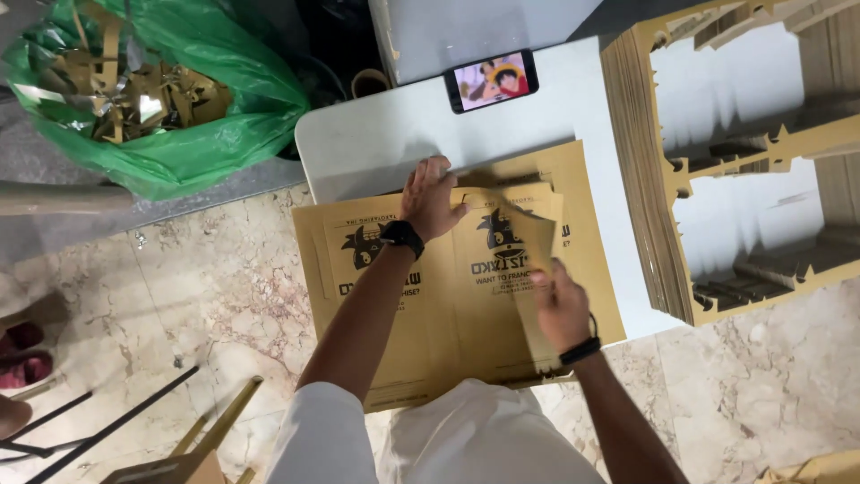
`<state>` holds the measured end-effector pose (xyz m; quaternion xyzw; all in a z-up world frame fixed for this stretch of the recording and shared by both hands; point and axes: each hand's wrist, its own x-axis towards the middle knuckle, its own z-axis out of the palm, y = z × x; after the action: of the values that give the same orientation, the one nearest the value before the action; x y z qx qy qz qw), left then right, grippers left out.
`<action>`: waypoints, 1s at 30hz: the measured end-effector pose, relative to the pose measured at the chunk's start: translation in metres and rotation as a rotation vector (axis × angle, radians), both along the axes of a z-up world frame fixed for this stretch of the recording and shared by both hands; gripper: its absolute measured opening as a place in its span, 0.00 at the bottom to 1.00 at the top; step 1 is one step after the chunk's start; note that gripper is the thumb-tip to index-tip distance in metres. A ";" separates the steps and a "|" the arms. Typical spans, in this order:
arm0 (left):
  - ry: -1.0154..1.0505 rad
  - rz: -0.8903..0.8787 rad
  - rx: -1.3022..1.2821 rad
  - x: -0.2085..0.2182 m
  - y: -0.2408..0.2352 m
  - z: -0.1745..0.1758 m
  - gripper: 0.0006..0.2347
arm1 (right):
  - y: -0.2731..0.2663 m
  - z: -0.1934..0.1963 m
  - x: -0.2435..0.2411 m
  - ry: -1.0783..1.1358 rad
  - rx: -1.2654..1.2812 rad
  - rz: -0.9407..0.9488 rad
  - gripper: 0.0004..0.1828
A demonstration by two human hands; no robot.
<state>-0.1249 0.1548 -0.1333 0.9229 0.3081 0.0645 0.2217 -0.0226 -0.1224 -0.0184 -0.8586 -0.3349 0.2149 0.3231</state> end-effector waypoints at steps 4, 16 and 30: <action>-0.075 -0.030 0.159 -0.001 -0.018 -0.051 0.14 | -0.001 0.010 0.039 0.368 0.081 -0.266 0.18; 0.392 -0.069 -0.166 -0.004 -0.006 0.031 0.16 | 0.048 -0.062 -0.017 0.846 -0.594 0.113 0.35; -0.275 0.245 0.545 -0.071 -0.133 0.046 0.12 | 0.071 -0.073 -0.006 0.569 -0.884 0.446 0.30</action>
<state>-0.1957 0.0220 -0.0874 0.8870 0.3552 0.2949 -0.0032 -0.0286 -0.0517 -0.0912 -0.7290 -0.2861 0.6204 -0.0424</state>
